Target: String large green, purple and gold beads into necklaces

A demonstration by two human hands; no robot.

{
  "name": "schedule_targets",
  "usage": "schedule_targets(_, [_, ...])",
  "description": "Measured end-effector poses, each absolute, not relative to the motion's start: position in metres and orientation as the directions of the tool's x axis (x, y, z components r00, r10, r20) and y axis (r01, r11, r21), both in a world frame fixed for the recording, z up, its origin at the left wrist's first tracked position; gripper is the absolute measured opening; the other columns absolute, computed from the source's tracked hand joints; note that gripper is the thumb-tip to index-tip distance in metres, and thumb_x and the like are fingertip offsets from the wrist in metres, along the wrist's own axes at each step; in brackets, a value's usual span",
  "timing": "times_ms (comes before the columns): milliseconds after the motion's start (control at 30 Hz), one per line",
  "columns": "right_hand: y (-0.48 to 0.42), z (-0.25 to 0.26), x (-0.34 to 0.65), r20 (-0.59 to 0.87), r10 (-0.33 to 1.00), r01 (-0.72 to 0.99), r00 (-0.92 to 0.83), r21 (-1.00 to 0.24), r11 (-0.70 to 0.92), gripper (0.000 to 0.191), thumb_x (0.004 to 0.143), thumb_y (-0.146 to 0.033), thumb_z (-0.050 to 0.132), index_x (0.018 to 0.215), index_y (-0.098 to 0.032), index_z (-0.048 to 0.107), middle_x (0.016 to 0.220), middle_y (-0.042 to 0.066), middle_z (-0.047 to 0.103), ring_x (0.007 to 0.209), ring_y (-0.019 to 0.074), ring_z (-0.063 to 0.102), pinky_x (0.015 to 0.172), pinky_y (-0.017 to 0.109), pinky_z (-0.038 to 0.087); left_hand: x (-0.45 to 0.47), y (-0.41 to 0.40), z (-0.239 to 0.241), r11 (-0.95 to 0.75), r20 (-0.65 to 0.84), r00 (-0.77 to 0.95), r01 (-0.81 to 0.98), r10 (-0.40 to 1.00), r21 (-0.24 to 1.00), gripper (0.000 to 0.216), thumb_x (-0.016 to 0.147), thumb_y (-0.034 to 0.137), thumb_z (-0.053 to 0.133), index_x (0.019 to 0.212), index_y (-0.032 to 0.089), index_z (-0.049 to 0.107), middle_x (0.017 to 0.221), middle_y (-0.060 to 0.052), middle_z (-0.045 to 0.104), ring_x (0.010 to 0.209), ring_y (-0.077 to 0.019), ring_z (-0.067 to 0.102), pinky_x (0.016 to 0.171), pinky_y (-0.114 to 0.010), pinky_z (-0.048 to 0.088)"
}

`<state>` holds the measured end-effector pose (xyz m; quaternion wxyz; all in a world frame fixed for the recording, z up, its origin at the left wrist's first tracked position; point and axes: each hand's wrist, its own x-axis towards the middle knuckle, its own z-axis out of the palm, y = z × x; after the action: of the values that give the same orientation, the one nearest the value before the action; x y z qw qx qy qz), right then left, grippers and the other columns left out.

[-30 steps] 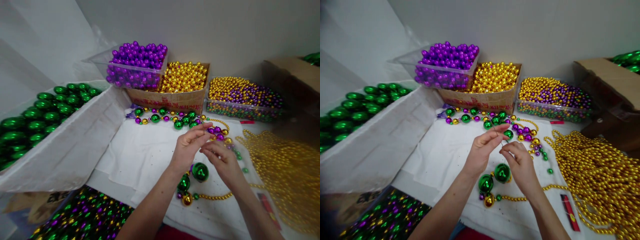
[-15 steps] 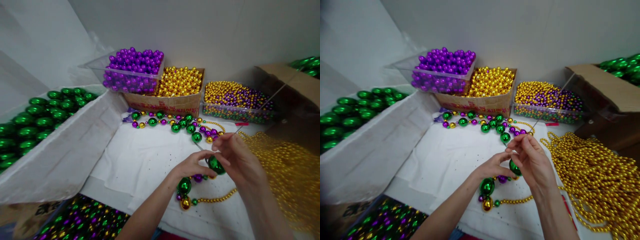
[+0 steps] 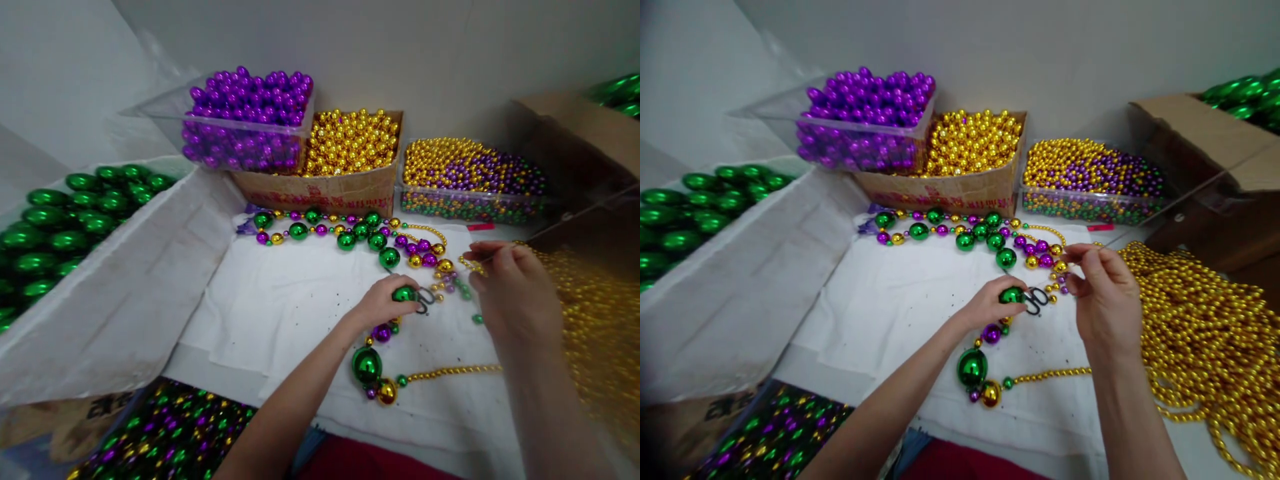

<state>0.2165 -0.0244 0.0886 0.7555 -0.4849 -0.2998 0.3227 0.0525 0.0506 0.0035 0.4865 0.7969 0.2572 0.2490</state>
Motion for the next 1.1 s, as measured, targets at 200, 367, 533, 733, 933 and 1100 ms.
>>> schedule_targets(200, [-0.039, 0.082, 0.219, 0.145, 0.677, -0.073, 0.721, -0.956, 0.284, 0.010, 0.082, -0.025, 0.062, 0.083, -0.018, 0.069, 0.087, 0.004, 0.060, 0.067, 0.0093, 0.053, 0.045, 0.016, 0.037, 0.034, 0.062, 0.009, -0.601, 0.137, 0.766, 0.366, 0.629, 0.710, 0.021, 0.074, 0.014, 0.058, 0.092, 0.021, 0.066, 0.118, -0.005, 0.053, 0.110, -0.0209, 0.051, 0.098, -0.037, 0.040])
schedule_targets(367, [-0.039, 0.070, 0.227, 0.072, 0.696, -0.190, 0.714, -0.937, 0.292, 0.018, 0.076, -0.034, 0.070, 0.082, -0.017, 0.069, 0.085, 0.004, 0.060, 0.068, 0.0112, 0.056, 0.044, 0.017, 0.039, 0.017, 0.064, 0.025, -0.633, -0.038, 0.802, 0.499, 0.597, 0.592, 0.022, 0.073, 0.014, 0.059, 0.092, 0.021, 0.067, 0.116, -0.007, 0.056, 0.109, -0.0241, 0.052, 0.095, -0.040, 0.041])
schedule_targets(533, [-0.033, 0.066, 0.216, -0.061, 0.853, -0.343, 0.518, -0.928, 0.142, 0.020, 0.074, -0.036, 0.073, 0.081, -0.017, 0.070, 0.083, 0.004, 0.061, 0.070, 0.0120, 0.056, 0.045, 0.017, 0.040, 0.030, 0.060, 0.045, -0.531, 0.079, 0.754, 0.381, 0.653, 0.757, 0.022, 0.083, 0.027, 0.058, 0.101, 0.020, 0.067, 0.121, -0.009, 0.057, 0.114, -0.0226, 0.051, 0.100, -0.039, 0.037])
schedule_targets(733, [-0.030, 0.066, 0.197, -0.080, 0.900, -0.376, 0.429, -0.921, 0.097, 0.023, 0.071, -0.038, 0.074, 0.082, -0.018, 0.071, 0.084, 0.004, 0.062, 0.070, 0.0133, 0.057, 0.046, 0.019, 0.042, 0.060, 0.054, 0.061, -0.310, 0.160, 0.752, 0.062, 0.640, 0.949, 0.016, 0.083, 0.025, 0.057, 0.090, 0.015, 0.068, 0.100, -0.007, 0.066, 0.097, -0.0180, 0.059, 0.089, -0.030, 0.043])
schedule_targets(933, [-0.031, 0.063, 0.203, -0.044, 0.923, -0.379, 0.381, -0.919, 0.113, 0.019, 0.077, -0.036, 0.070, 0.084, -0.018, 0.069, 0.078, 0.001, 0.058, 0.058, 0.0083, 0.050, 0.051, 0.020, 0.042, 0.052, 0.059, 0.047, 0.131, -0.001, 0.768, -0.107, 0.640, 0.986, 0.018, 0.079, 0.031, 0.062, 0.078, 0.013, 0.061, 0.071, -0.001, 0.063, 0.071, -0.0117, 0.059, 0.081, -0.029, 0.045])
schedule_targets(1100, [-0.031, 0.059, 0.213, -0.127, 0.969, -0.468, 0.212, -0.884, -0.014, 0.019, 0.079, -0.040, 0.066, 0.082, -0.021, 0.063, 0.075, -0.003, 0.051, 0.048, 0.0058, 0.033, 0.045, 0.020, 0.037, 0.039, 0.060, 0.019, 0.284, -0.116, 0.719, -0.117, 0.685, 0.952, 0.028, 0.072, 0.039, 0.068, 0.078, 0.015, 0.057, 0.052, 0.009, 0.041, 0.045, -0.0040, 0.037, 0.060, -0.024, 0.044])
